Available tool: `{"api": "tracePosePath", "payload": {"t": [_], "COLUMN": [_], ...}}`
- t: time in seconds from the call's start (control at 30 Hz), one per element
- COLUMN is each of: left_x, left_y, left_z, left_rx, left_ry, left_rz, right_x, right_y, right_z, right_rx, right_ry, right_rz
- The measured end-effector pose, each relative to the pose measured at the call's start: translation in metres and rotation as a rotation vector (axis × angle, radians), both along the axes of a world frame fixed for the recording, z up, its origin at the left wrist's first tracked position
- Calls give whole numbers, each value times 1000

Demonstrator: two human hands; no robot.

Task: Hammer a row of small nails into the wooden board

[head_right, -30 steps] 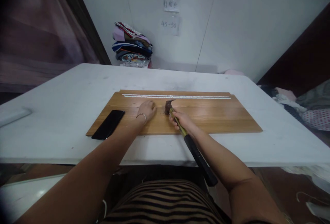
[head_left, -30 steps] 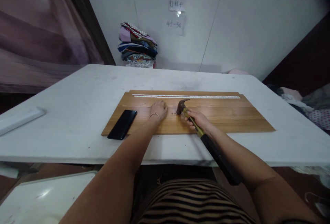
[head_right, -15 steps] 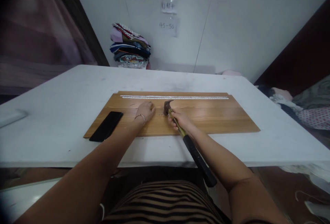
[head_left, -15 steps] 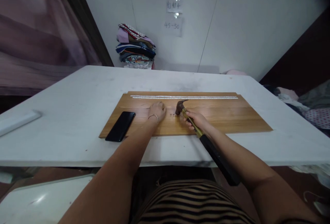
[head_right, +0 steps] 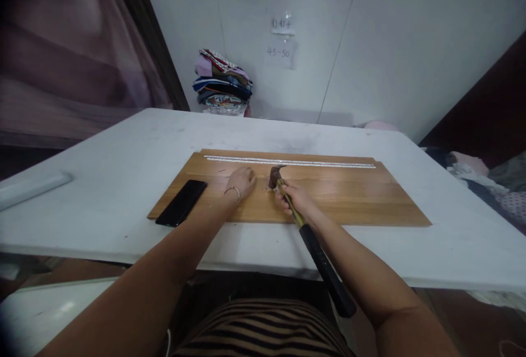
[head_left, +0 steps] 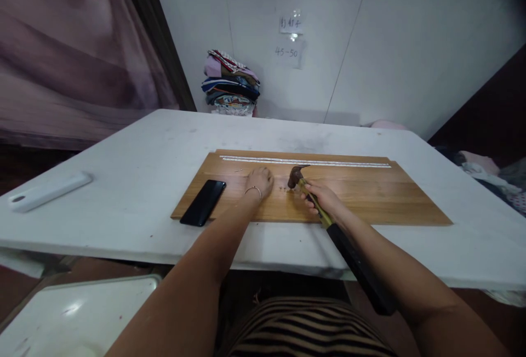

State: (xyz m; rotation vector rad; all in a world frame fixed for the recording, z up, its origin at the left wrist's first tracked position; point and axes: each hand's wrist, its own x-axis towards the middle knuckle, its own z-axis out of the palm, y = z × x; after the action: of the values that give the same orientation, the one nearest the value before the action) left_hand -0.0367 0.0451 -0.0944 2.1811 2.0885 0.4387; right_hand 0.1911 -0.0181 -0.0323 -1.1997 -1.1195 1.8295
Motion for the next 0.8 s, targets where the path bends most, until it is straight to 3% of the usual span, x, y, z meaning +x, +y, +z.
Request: {"api": "tracePosePath", "payload": {"t": [0.8], "left_x": [2], "left_y": [-1], "left_z": [2], "left_rx": [-2], "left_ry": [-4], "left_rz": [-3], "right_x": [-4], "right_y": [-4], "right_z": [-1], "right_rx": [-28], "right_ry": [-27], "right_rz": [-25]}}
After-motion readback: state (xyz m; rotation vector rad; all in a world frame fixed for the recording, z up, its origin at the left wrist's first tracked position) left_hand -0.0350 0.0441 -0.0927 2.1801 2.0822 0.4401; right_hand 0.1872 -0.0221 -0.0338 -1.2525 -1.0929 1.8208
